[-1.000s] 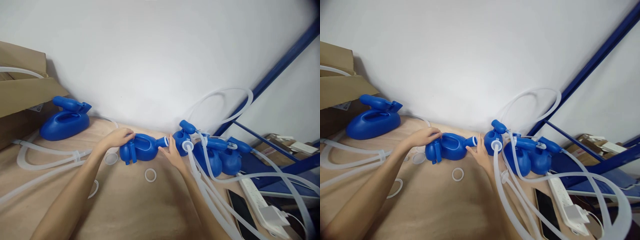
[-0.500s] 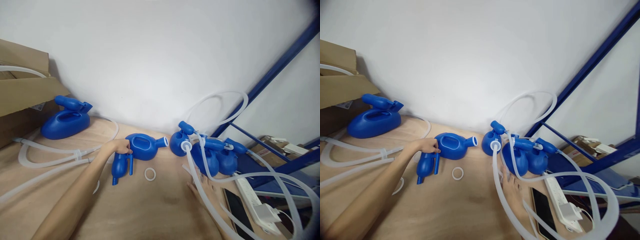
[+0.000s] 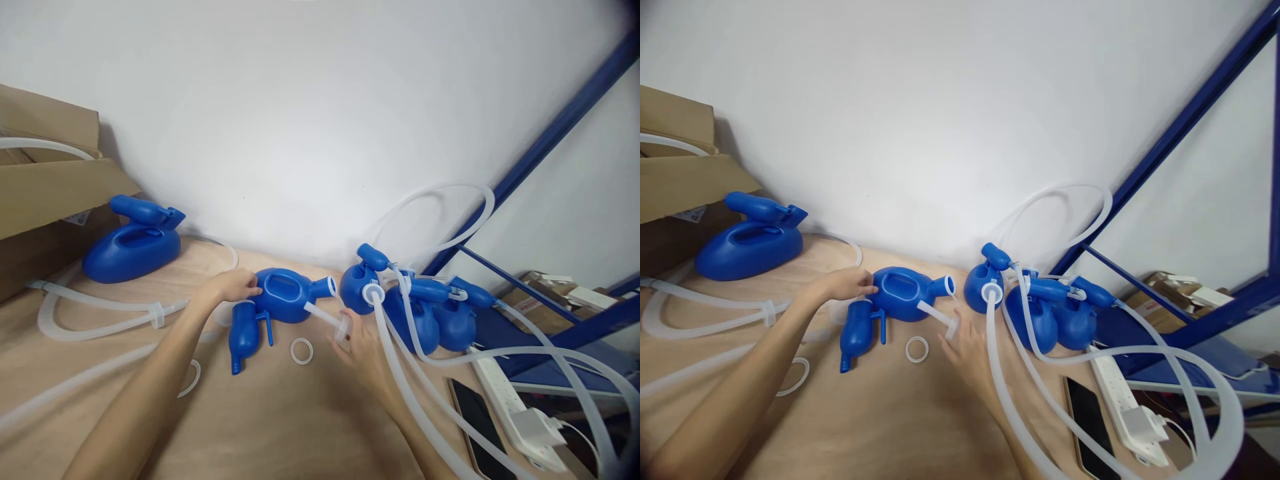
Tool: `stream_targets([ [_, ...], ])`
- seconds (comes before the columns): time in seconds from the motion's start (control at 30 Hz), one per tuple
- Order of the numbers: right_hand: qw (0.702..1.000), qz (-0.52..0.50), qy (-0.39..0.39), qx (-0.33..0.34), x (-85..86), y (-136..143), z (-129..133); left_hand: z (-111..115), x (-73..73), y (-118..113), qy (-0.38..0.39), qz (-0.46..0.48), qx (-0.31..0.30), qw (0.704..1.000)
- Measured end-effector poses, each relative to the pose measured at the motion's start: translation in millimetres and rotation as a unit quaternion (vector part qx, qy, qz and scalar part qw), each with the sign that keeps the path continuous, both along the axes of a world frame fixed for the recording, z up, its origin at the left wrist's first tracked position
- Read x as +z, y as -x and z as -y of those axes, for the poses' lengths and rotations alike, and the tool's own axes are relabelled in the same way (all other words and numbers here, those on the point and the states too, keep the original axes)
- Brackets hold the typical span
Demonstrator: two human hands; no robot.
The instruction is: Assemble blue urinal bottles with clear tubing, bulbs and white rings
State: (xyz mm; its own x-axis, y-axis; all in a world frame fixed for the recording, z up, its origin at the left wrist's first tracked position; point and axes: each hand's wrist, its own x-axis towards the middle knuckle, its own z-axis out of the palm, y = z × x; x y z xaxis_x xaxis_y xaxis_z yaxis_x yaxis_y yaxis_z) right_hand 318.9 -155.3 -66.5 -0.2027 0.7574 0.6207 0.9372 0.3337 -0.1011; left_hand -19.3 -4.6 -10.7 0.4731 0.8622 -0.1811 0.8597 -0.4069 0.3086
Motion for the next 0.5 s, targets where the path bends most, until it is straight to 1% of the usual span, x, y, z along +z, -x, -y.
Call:
stream_targets([
  [0.03, 1.000, 0.013, -0.005, 0.019, 9.7, 7, -7, 0, 1.6, -2, -0.038, 0.025, 0.009, 0.999],
  [0.07, 0.999, 0.025, -0.014, 0.018, 20.1, 11, -14, 1, 1.5, -5, -0.084, 0.062, 0.018, 0.994],
  [0.13, 0.998, 0.051, -0.030, -0.027, 40.4, 11, -27, 1, -4.6, -14, -0.180, 0.150, 0.028, 0.972],
  [0.17, 0.996, 0.065, -0.032, -0.057, 49.1, 9, -33, 0, -10.4, -19, -0.214, 0.186, 0.026, 0.959],
  [0.2, 0.993, 0.077, -0.031, -0.083, 56.1, 5, -39, -1, -17.5, -24, -0.228, 0.208, 0.020, 0.951],
  [0.27, 0.989, 0.100, -0.016, -0.107, 64.2, -3, -49, -4, -32.9, -31, -0.208, 0.212, 0.004, 0.955],
  [0.37, 0.985, 0.138, -0.007, -0.100, 64.2, -12, -61, -11, -50.7, -34, -0.167, 0.206, -0.014, 0.964],
  [0.43, 0.983, 0.153, -0.013, -0.102, 60.9, -16, -64, -15, -56.4, -32, -0.161, 0.211, -0.021, 0.964],
  [0.5, 0.986, 0.128, -0.026, -0.108, 58.5, -20, -65, -18, -58.5, -30, -0.154, 0.216, -0.025, 0.964],
])
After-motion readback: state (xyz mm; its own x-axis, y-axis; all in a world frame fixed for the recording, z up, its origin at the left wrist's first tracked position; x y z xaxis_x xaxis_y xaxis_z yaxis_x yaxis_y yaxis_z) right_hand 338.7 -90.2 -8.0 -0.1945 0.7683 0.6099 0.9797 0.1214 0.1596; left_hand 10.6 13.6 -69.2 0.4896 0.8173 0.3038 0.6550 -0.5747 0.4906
